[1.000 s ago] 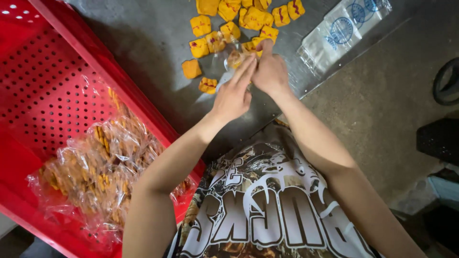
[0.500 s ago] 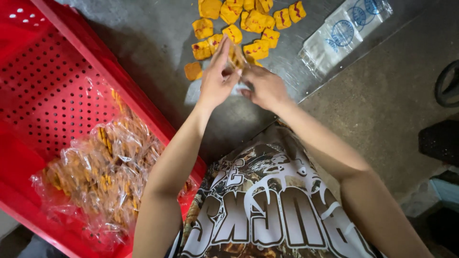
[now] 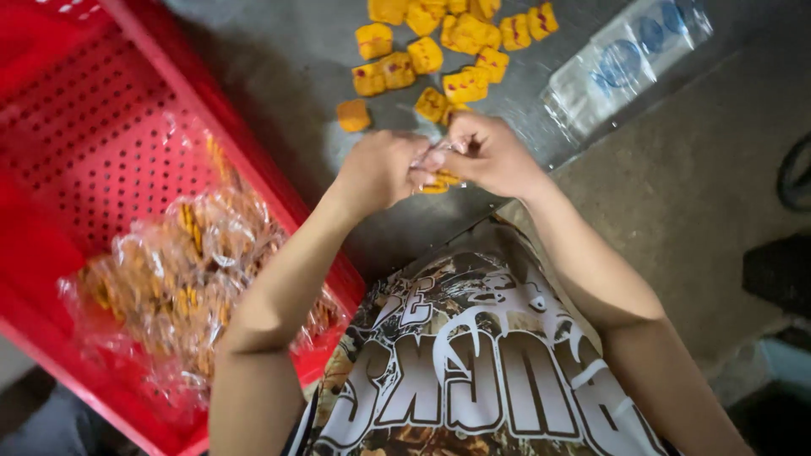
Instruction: The person picks up pieces of food from a metal table and packs them into plastic bags by hand. The filled bags are then placed into a red plastic crate.
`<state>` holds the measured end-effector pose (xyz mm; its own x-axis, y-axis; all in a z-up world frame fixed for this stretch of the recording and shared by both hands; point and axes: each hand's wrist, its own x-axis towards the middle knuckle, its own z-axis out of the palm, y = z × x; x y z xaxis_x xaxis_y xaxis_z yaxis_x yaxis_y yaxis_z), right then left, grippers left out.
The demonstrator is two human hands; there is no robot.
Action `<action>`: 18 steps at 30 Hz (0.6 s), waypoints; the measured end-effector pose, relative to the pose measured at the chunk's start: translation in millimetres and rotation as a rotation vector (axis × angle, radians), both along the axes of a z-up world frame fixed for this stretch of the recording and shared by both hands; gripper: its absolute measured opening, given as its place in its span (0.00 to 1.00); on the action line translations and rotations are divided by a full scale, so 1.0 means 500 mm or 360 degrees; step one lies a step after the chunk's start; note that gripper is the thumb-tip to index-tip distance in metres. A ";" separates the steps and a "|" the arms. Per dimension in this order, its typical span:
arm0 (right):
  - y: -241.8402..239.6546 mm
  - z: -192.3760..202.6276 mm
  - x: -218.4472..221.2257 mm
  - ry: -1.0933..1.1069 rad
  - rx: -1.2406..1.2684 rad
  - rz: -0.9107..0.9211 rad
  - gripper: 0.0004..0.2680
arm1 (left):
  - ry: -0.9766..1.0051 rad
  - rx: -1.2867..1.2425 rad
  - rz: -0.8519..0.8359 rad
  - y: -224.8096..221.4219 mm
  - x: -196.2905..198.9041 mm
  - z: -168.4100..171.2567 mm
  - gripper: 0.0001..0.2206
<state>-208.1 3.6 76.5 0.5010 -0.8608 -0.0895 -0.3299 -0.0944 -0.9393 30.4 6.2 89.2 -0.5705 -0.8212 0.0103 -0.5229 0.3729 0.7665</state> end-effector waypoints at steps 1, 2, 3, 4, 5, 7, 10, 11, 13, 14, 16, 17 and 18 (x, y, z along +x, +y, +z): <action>-0.003 0.006 0.006 -0.0231 0.0118 -0.0065 0.11 | -0.0159 0.0073 0.0005 0.001 0.008 -0.003 0.12; -0.007 0.012 0.003 -0.0460 0.0241 -0.0129 0.10 | -0.0125 -0.0105 0.0134 -0.004 0.031 -0.006 0.08; -0.007 0.014 -0.004 -0.0692 0.0379 -0.0198 0.09 | -0.0100 -0.0276 0.0256 -0.007 0.071 -0.004 0.06; -0.010 0.014 -0.019 -0.0686 0.0364 -0.0297 0.10 | -0.0079 -0.0450 0.0374 -0.004 0.110 0.000 0.07; -0.011 0.011 -0.039 -0.0677 0.0344 -0.0405 0.10 | 0.0088 -0.0379 0.0627 0.005 0.155 0.007 0.05; -0.002 -0.005 -0.077 -0.0571 0.0396 -0.0556 0.09 | 0.0603 -0.0733 0.0794 0.000 0.259 0.018 0.03; 0.019 -0.060 -0.118 -0.0365 0.0458 -0.0646 0.09 | 0.0959 -0.0498 0.1384 0.026 0.414 0.007 0.12; 0.026 -0.080 -0.128 -0.0289 0.0473 -0.0654 0.09 | 0.0156 -0.0929 0.1497 0.035 0.463 -0.012 0.08; 0.044 -0.114 -0.146 -0.0126 0.0517 -0.0645 0.10 | -0.0288 -0.0789 0.1633 0.065 0.541 -0.074 0.07; 0.051 -0.129 -0.153 -0.0045 0.0538 -0.0641 0.10 | -0.0507 -0.0714 0.1687 0.080 0.572 -0.113 0.07; 0.061 -0.154 -0.166 0.0062 0.0591 -0.0686 0.12 | -0.0624 -0.0475 0.1394 0.090 0.604 -0.205 0.07; 0.068 -0.165 -0.175 0.0118 0.0618 -0.0709 0.12 | -0.0662 -0.0356 0.1273 0.094 0.613 -0.248 0.08; 0.074 -0.176 -0.186 0.0271 0.0567 -0.0668 0.14 | -0.0748 -0.0246 0.1219 0.101 0.613 -0.288 0.09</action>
